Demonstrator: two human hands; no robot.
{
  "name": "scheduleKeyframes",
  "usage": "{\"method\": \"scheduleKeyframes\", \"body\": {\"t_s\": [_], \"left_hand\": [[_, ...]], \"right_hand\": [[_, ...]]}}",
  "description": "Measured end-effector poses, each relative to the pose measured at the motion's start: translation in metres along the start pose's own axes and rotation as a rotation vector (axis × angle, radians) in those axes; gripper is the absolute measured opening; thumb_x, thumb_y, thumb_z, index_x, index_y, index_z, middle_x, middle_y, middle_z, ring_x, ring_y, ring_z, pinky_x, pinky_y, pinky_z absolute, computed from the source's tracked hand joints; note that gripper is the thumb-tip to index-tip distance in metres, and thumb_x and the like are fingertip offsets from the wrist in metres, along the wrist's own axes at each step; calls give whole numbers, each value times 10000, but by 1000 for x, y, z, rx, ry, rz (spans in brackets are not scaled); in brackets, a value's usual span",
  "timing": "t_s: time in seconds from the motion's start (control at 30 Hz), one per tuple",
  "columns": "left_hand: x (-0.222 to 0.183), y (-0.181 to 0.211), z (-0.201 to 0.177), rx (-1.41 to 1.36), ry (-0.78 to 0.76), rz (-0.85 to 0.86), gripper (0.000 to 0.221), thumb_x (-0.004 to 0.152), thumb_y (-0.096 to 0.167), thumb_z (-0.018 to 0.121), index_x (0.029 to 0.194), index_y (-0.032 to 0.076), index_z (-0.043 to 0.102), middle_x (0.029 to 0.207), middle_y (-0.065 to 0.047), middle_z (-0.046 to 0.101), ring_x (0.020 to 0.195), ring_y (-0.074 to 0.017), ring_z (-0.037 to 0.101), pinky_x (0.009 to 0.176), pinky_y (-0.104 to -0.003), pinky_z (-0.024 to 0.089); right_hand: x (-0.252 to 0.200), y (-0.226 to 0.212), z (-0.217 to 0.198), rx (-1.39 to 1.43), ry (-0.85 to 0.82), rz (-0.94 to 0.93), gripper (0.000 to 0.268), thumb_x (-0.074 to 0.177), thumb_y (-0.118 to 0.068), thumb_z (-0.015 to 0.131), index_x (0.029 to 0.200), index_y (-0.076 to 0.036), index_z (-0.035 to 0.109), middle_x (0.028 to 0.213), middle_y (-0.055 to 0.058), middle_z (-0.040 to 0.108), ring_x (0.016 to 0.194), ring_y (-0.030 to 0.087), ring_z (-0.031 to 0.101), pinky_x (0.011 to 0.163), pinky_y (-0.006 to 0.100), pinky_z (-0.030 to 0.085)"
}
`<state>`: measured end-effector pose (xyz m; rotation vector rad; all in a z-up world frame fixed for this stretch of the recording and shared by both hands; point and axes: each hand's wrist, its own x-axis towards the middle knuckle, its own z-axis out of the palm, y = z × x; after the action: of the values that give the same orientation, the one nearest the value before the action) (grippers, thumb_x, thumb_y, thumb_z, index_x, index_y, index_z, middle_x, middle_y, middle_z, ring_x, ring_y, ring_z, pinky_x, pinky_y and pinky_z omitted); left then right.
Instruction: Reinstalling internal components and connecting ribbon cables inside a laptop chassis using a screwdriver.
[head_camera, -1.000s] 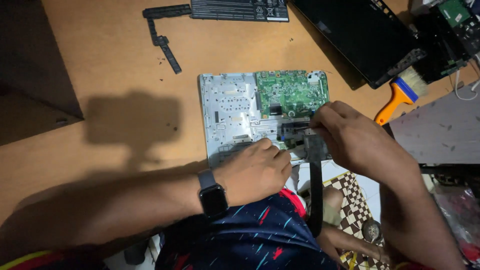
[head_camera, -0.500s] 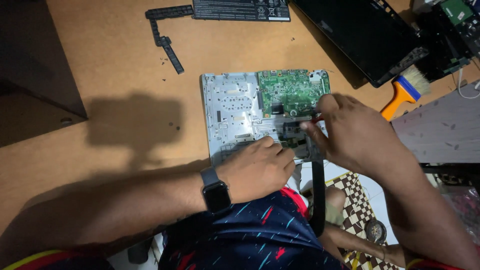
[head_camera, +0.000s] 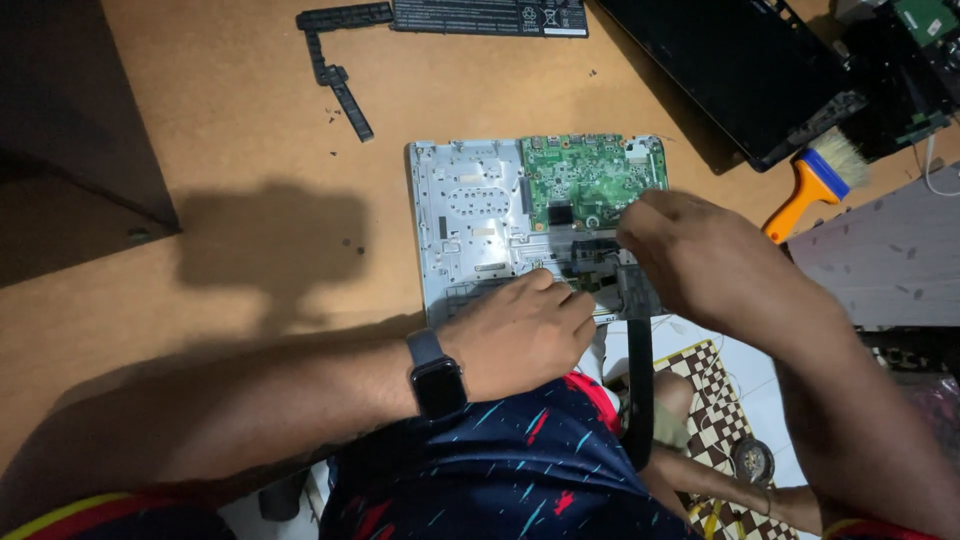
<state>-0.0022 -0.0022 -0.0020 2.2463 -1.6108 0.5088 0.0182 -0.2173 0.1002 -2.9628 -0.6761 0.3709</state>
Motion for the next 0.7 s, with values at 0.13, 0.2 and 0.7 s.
{"method": "scheduleKeyframes", "body": {"t_s": [0.13,0.2,0.7], "left_hand": [[0,0,2,-44,-8,3,107,923,-19,655,848,58,663,848,-84,600,735,-275,576,779,-416,467],[0,0,4,-27,17,-1,137,931,2,653,819,81,660,805,-62,582,708,-263,559,772,-403,448],[0,0,4,-38,34,-5,155,919,-16,666,794,76,652,813,-63,573,717,-270,550,763,-406,449]], "right_hand": [[-2,2,1,70,55,-266,344,782,113,520,1079,-47,590,1163,142,530,1087,328,541,788,455,489],[-4,-4,5,-147,114,33,369,1011,-437,568,1099,-81,524,970,157,578,806,378,621,538,518,489],[-1,2,29,323,373,-49,253,960,-20,689,1163,-68,545,1098,106,667,769,212,650,672,348,493]]}}
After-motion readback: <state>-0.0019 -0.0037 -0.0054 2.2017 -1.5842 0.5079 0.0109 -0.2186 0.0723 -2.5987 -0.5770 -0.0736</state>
